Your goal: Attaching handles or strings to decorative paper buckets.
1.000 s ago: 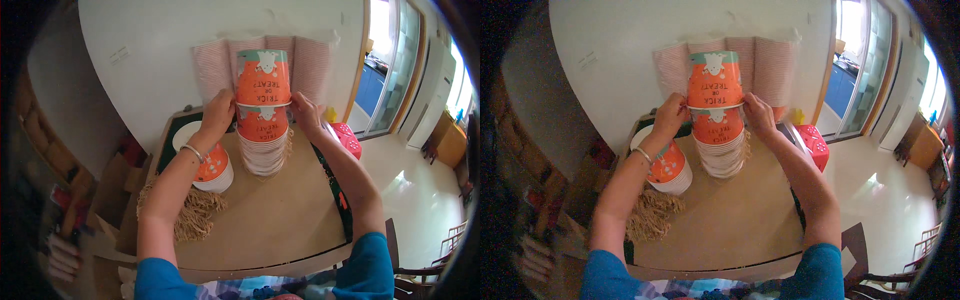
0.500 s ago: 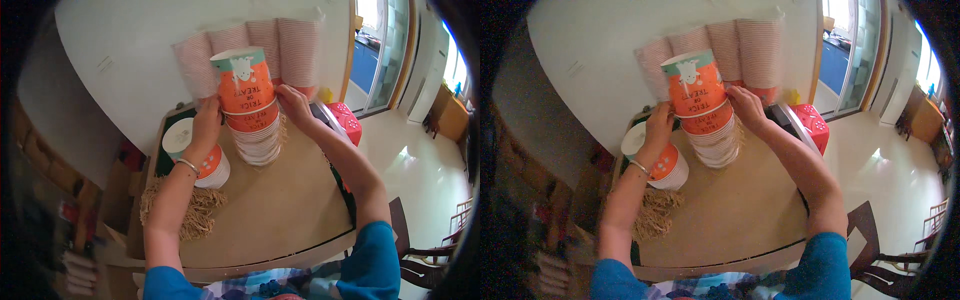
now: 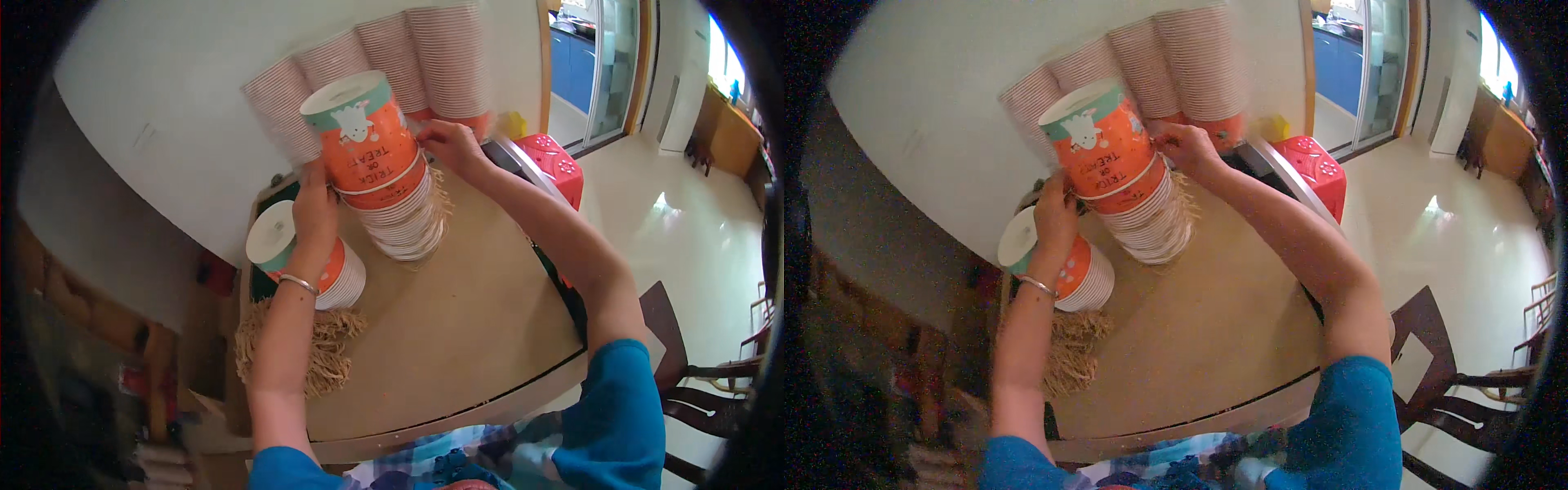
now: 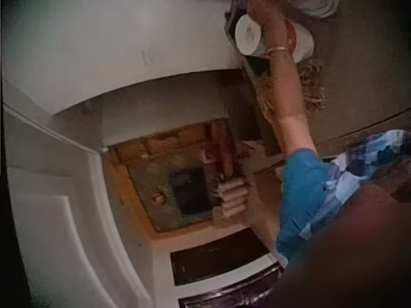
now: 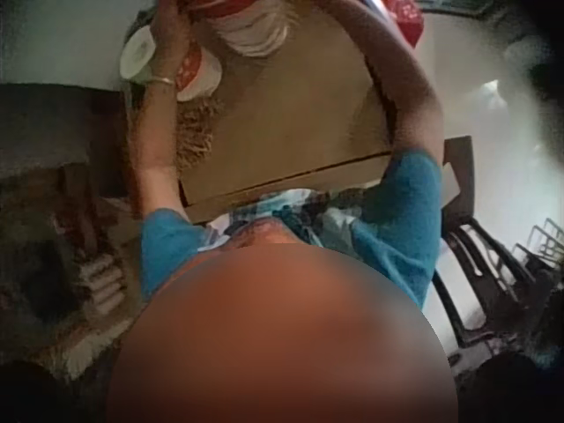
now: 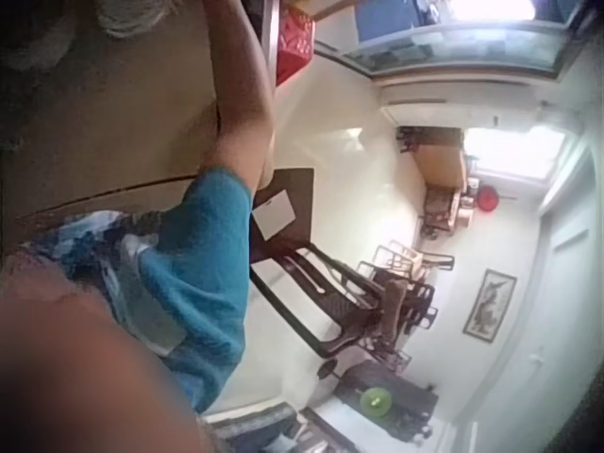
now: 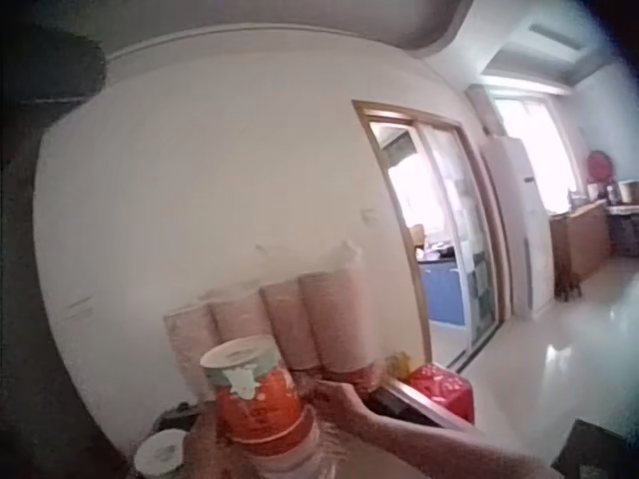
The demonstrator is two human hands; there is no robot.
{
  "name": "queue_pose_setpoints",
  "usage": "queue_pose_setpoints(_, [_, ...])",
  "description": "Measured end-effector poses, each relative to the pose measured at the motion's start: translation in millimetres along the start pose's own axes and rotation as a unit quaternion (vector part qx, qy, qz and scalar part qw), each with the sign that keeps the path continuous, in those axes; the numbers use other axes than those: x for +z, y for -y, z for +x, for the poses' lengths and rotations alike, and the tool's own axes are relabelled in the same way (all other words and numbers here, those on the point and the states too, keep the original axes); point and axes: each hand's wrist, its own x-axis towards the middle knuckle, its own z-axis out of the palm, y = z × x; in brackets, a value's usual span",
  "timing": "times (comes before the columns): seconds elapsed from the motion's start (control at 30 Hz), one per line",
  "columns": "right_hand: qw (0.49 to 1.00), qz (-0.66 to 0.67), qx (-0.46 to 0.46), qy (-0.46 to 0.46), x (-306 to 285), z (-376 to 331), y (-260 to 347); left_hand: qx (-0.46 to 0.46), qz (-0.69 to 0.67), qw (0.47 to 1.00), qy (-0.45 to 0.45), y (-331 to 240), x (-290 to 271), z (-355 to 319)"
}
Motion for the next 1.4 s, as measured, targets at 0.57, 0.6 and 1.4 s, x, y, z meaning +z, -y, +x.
queue_pose_setpoints(0.57, [1.0,-0.021,-0.004,-0.013,-8,7,0,0.001,0.046,0.999,0.01,-1,1,0])
queue_pose_setpoints(0.6, [0.999,-0.042,-0.012,-0.011,-9,8,0,0.001,0.048,0.999,0.01,0,3,0])
queue_pose_setpoints(1.4, [0.995,-0.087,0.042,-0.019,-30,-3,-13,-0.04,0.133,0.975,0.176,-37,-14,-37])
